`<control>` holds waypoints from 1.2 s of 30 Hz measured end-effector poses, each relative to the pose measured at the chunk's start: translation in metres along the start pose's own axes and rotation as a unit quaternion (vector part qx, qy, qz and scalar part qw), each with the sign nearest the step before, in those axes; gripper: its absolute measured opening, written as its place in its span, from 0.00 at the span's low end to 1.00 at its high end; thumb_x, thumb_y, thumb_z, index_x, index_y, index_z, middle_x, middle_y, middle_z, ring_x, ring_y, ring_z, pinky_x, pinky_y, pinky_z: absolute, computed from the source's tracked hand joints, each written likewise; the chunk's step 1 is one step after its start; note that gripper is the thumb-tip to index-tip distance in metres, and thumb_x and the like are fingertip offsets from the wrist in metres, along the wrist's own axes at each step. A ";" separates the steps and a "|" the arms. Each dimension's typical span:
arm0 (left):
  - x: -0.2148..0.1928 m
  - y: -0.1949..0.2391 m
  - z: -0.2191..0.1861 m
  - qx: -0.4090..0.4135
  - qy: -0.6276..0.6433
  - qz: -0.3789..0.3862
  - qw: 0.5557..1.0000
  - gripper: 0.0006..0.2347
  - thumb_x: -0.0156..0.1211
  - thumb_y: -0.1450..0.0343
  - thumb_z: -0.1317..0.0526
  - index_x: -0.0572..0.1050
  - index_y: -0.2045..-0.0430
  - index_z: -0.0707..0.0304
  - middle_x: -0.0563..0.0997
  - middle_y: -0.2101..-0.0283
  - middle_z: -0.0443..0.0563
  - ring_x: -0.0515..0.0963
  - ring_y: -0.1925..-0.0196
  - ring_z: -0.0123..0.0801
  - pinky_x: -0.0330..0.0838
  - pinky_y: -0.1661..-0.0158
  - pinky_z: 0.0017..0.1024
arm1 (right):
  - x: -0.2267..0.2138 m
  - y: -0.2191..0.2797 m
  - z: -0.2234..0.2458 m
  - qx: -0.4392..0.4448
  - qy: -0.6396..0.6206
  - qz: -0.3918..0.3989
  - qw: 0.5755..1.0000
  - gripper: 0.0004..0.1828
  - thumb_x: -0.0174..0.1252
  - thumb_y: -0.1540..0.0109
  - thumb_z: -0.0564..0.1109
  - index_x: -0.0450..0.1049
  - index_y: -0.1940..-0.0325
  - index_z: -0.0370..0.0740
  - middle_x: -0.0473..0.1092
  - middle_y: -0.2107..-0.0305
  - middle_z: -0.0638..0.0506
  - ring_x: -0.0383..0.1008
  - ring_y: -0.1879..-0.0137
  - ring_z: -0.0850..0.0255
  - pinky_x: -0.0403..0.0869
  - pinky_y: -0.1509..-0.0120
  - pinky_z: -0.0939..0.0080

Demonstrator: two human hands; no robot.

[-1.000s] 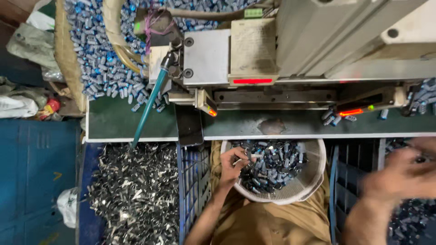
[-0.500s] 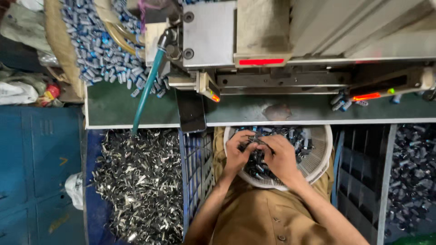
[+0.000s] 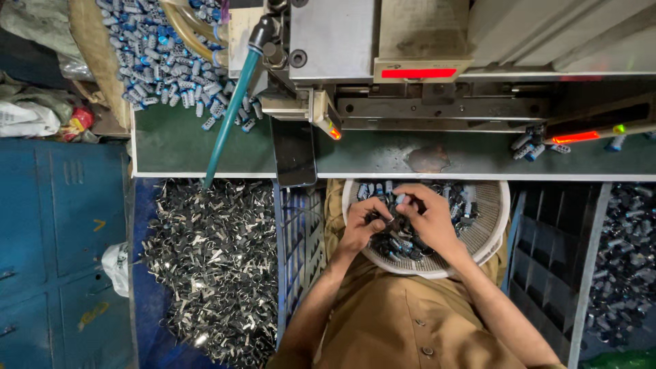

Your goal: The person repeatedly picks small black and blue plastic components from a white basket, places them into a machine slot, and retrieves the processed items. The person handles the components one at a time and transfers them between the basket and the machine throughout the clip.

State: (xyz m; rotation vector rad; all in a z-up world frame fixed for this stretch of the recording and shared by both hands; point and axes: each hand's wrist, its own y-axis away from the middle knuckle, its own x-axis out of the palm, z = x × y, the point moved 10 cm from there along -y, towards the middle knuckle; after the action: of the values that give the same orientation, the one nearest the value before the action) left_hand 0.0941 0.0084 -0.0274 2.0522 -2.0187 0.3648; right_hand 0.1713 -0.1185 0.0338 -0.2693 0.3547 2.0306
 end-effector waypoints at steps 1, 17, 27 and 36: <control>-0.001 0.000 0.003 -0.013 -0.017 -0.019 1.000 0.05 0.64 0.30 0.70 0.75 0.65 0.68 0.81 0.66 0.47 0.79 0.62 0.23 0.72 0.59 0.20 | -0.007 0.002 0.004 -0.019 0.001 -0.036 0.999 0.16 0.64 0.45 0.30 0.79 0.53 0.36 0.74 0.65 0.48 0.73 0.63 0.61 0.72 0.59 0.63; 0.009 -0.013 -0.032 0.015 -0.142 -0.045 0.989 0.07 0.68 0.31 0.69 0.81 0.61 0.72 0.85 0.62 0.50 0.82 0.59 0.22 0.76 0.56 0.22 | -0.022 0.016 0.022 -0.133 -0.019 -0.020 0.991 0.12 0.57 0.42 0.25 0.72 0.55 0.32 0.79 0.57 0.42 0.83 0.57 0.59 0.81 0.52 0.63; 0.021 -0.009 -0.035 -0.005 0.175 0.110 0.978 0.16 0.65 0.27 0.52 0.78 0.58 0.69 0.83 0.52 0.63 0.83 0.47 0.42 0.78 0.45 0.36 | -0.116 -0.016 0.158 -0.360 0.230 -0.269 0.863 0.14 0.65 0.42 0.24 0.74 0.56 0.32 0.77 0.61 0.41 0.80 0.57 0.50 0.76 0.53 0.55; 0.001 0.001 -0.003 -0.011 0.342 0.095 0.935 0.17 0.73 0.29 0.53 0.69 0.65 0.62 0.83 0.56 0.69 0.84 0.55 0.50 0.79 0.52 0.42 | -0.103 -0.091 0.180 -0.349 0.222 -0.230 0.881 0.12 0.67 0.39 0.28 0.73 0.57 0.36 0.76 0.57 0.45 0.77 0.51 0.45 0.74 0.48 0.53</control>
State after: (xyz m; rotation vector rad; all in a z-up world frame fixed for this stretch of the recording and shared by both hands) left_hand 0.0926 0.0081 -0.0240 1.4202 -1.7474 0.9365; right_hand 0.2922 -0.0976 0.2242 -1.1649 -0.1822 1.5303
